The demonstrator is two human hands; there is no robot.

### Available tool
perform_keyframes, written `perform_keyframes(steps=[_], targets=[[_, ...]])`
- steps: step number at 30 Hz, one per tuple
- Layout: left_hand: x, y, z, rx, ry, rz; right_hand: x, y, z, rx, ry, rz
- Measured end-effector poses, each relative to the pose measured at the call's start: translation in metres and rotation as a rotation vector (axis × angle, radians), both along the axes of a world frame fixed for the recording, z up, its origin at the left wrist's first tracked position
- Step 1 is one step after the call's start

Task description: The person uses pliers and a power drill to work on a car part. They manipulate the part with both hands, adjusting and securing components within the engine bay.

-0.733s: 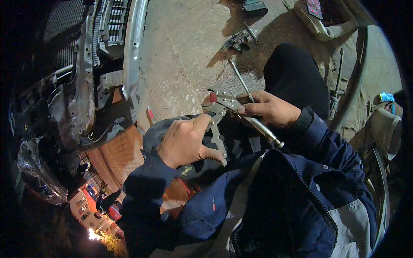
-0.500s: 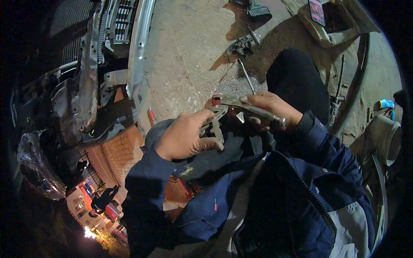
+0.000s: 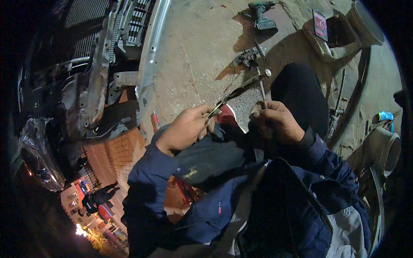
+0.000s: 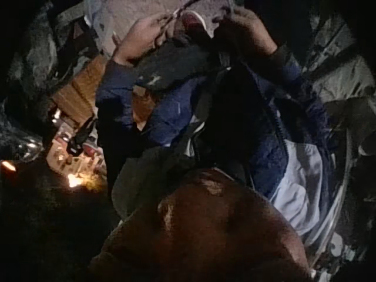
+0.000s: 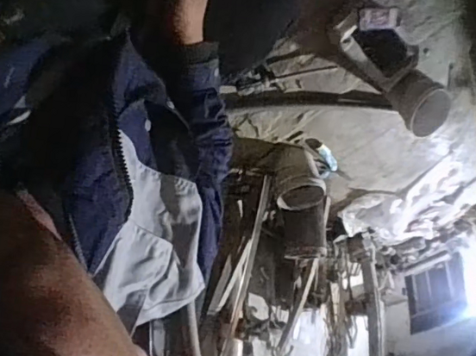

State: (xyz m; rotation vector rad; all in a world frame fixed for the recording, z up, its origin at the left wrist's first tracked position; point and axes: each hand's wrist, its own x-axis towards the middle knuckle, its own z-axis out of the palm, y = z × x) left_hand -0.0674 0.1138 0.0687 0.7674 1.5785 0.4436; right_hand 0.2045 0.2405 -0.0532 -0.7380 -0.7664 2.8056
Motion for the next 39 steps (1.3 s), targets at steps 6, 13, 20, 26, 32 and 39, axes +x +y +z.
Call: perform_keyframes(steps=[6, 13, 20, 26, 32, 39], targets=[[-0.001, 0.000, -0.007, 0.179, 0.143, -0.081, 0.003, -0.016, 0.061, 0.566, 0.010, -0.257], [0.007, 0.003, -0.019, 0.264, 0.138, -0.015, -0.047, -0.022, 0.065, 1.159, -0.126, -0.114], [0.011, 0.011, -0.044, 0.297, 0.414, -0.088, -0.070, -0.006, 0.064, 1.359, -0.247, -0.120], [0.017, 0.027, -0.056, 0.289, 0.662, -0.036, -0.082, 0.012, 0.045, 1.711, -0.156, -0.170], [0.015, 0.027, -0.065, 0.377, 0.767, 0.020, -0.089, 0.009, 0.023, 1.869, -0.128, -0.171], [0.009, 0.024, -0.050, 0.346, 0.714, 0.107, -0.094, 0.037, 0.022, 1.162, 0.069, -0.089]])
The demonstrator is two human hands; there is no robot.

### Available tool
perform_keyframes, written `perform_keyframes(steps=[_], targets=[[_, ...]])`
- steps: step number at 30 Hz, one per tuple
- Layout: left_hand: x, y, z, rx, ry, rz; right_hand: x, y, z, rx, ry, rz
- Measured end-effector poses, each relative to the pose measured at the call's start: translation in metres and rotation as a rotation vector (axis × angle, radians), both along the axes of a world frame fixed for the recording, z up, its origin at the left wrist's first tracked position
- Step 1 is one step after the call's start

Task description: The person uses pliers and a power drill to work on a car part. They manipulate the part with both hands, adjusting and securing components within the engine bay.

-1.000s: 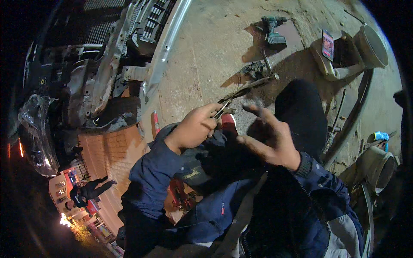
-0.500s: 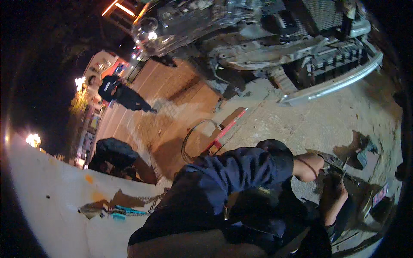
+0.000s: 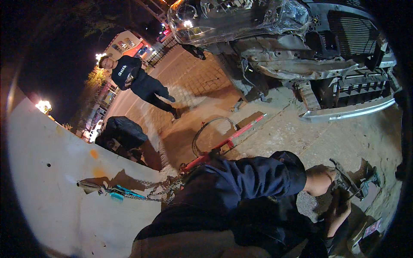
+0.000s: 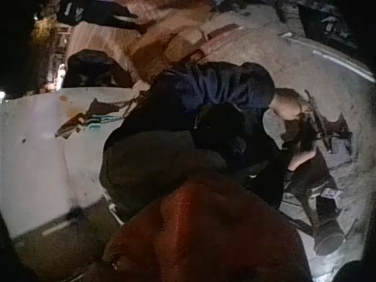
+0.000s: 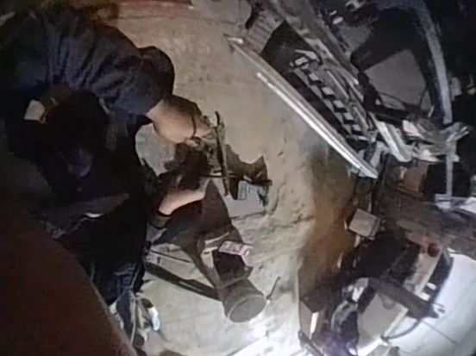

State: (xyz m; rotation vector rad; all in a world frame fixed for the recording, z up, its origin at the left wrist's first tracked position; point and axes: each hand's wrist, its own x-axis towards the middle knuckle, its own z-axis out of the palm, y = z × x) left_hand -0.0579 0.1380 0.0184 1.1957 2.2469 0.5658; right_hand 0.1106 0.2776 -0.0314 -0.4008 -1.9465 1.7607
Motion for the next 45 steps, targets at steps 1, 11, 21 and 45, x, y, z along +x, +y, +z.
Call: perform_keyframes(steps=[1, 11, 21, 45], targets=[[0.003, 0.000, 0.000, -0.019, 0.016, 0.024, 0.001, 0.001, 0.001, -0.020, 0.036, -0.028], [-0.001, -0.017, 0.025, 0.447, -0.114, 0.150, -0.013, -0.041, 0.020, -0.329, 0.070, -0.162], [-0.004, -0.013, 0.049, 0.457, -0.267, 0.159, -0.014, -0.063, 0.040, -0.605, 0.033, -0.123], [0.000, -0.008, 0.048, 0.463, 0.243, -0.111, 0.003, -0.041, 0.047, -0.498, -0.195, 0.096]])
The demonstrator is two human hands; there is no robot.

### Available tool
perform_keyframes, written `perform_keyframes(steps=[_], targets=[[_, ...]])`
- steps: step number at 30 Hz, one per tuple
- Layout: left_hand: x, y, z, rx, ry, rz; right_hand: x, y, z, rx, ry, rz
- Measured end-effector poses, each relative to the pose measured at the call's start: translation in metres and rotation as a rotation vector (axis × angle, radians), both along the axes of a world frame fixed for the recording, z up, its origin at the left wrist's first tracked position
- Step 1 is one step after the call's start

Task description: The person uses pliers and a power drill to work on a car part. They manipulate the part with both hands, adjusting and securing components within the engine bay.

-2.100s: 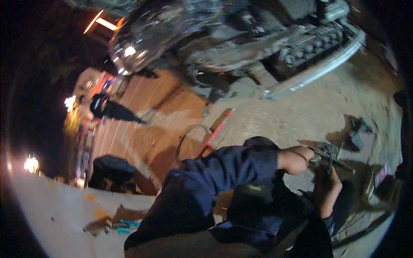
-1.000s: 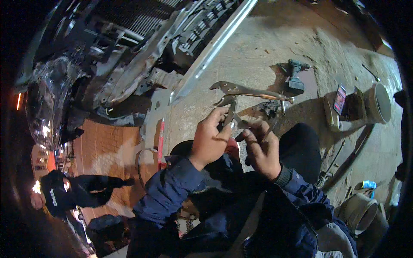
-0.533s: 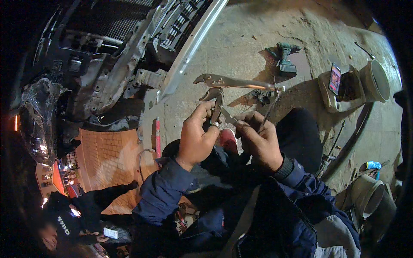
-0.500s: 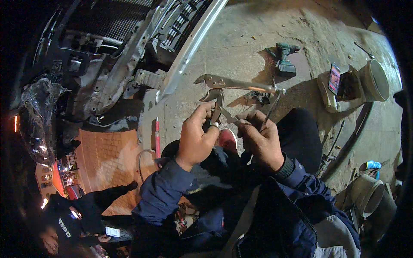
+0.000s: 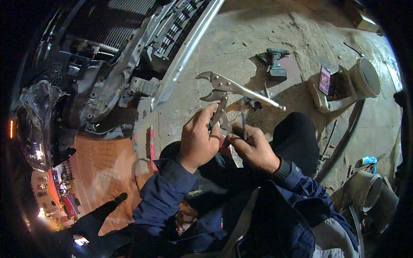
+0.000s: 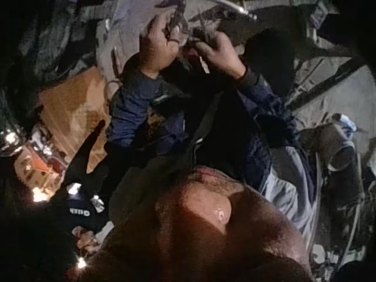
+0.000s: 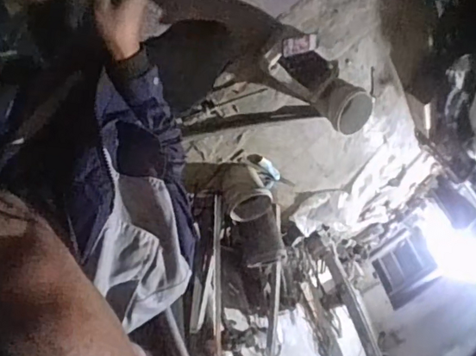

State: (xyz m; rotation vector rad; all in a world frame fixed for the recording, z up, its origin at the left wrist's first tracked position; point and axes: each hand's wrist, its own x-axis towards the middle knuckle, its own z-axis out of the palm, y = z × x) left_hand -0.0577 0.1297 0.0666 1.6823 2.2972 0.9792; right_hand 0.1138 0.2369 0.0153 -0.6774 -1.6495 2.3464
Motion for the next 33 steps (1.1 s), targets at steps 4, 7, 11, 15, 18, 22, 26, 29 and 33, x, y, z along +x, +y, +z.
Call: perform_keyframes(steps=[4, 7, 11, 15, 18, 22, 26, 29, 33], targets=[[0.002, 0.003, 0.002, -0.019, 0.061, -0.022, 0.008, 0.009, -0.003, -0.158, 0.048, -0.109], [0.006, 0.004, 0.004, -0.079, 0.033, -0.012, 0.013, 0.015, -0.006, -0.099, 0.021, -0.107], [0.006, 0.003, 0.002, -0.376, 0.009, 0.100, 0.011, 0.013, -0.018, -0.115, -0.005, -0.044], [0.000, -0.006, -0.009, -0.654, 0.163, 0.070, 0.017, 0.016, -0.037, -0.247, -0.044, -0.139], [-0.006, -0.011, -0.016, -0.751, 0.245, 0.063, 0.046, 0.024, -0.048, -0.209, 0.004, -0.164], [-0.019, -0.004, -0.022, -0.869, 0.272, 0.053, 0.085, 0.021, -0.055, 0.964, -0.004, 0.043], [-0.025, 0.003, -0.024, -0.831, 0.267, 0.104, 0.105, 0.012, -0.048, 1.386, -0.210, 0.283], [-0.028, 0.008, -0.027, -0.712, 0.240, 0.138, 0.105, 0.030, -0.040, 1.520, -0.331, 0.073], [-0.046, 0.019, -0.028, -0.729, -0.024, 0.147, 0.114, 0.066, -0.022, 0.336, -0.267, -0.290]])
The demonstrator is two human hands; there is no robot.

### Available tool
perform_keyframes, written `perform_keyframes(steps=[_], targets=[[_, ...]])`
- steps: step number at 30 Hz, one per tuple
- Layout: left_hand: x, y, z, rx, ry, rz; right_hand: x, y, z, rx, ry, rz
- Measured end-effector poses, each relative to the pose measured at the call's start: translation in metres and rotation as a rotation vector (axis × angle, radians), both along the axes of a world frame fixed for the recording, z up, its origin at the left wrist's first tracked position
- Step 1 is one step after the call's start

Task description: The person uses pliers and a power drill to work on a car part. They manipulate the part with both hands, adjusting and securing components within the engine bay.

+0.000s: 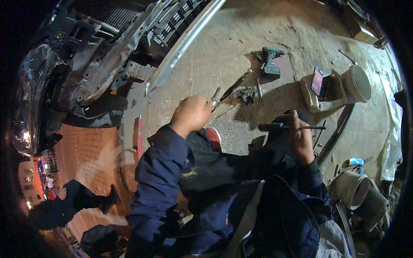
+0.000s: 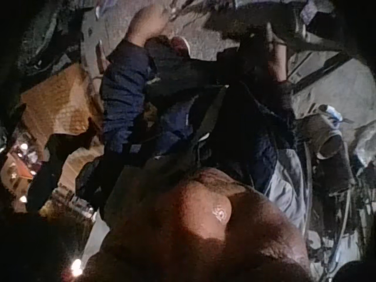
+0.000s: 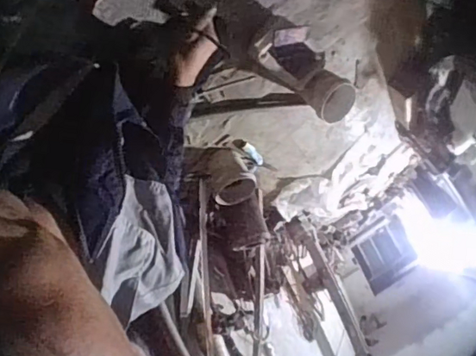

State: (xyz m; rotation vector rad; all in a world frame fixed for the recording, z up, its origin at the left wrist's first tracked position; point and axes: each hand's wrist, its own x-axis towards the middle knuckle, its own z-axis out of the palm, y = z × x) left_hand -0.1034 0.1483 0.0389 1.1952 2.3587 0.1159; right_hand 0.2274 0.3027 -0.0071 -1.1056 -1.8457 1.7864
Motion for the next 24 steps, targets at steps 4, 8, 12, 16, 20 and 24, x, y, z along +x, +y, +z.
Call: perform_keyframes(steps=[4, 8, 12, 16, 20, 24], targets=[[-0.024, 0.007, 0.002, 0.000, -0.193, -0.011, 0.012, 0.003, 0.019, -0.104, 0.143, 0.138], [-0.031, 0.006, -0.002, -0.061, -0.153, -0.003, 0.014, -0.016, 0.024, -0.385, 0.334, 0.390], [-0.029, 0.004, -0.006, -0.149, -0.029, -0.123, 0.005, -0.022, 0.004, -0.802, 0.569, 0.380], [-0.026, 0.004, -0.008, -0.283, 0.025, -0.193, -0.019, -0.026, -0.010, -0.804, 0.275, 0.151], [-0.021, 0.001, -0.010, -0.362, 0.054, -0.215, -0.043, -0.040, 0.004, -0.045, 0.086, 0.252], [-0.017, 0.002, -0.010, -0.387, 0.089, -0.195, -0.050, -0.042, 0.004, 0.519, 0.201, 0.394]])
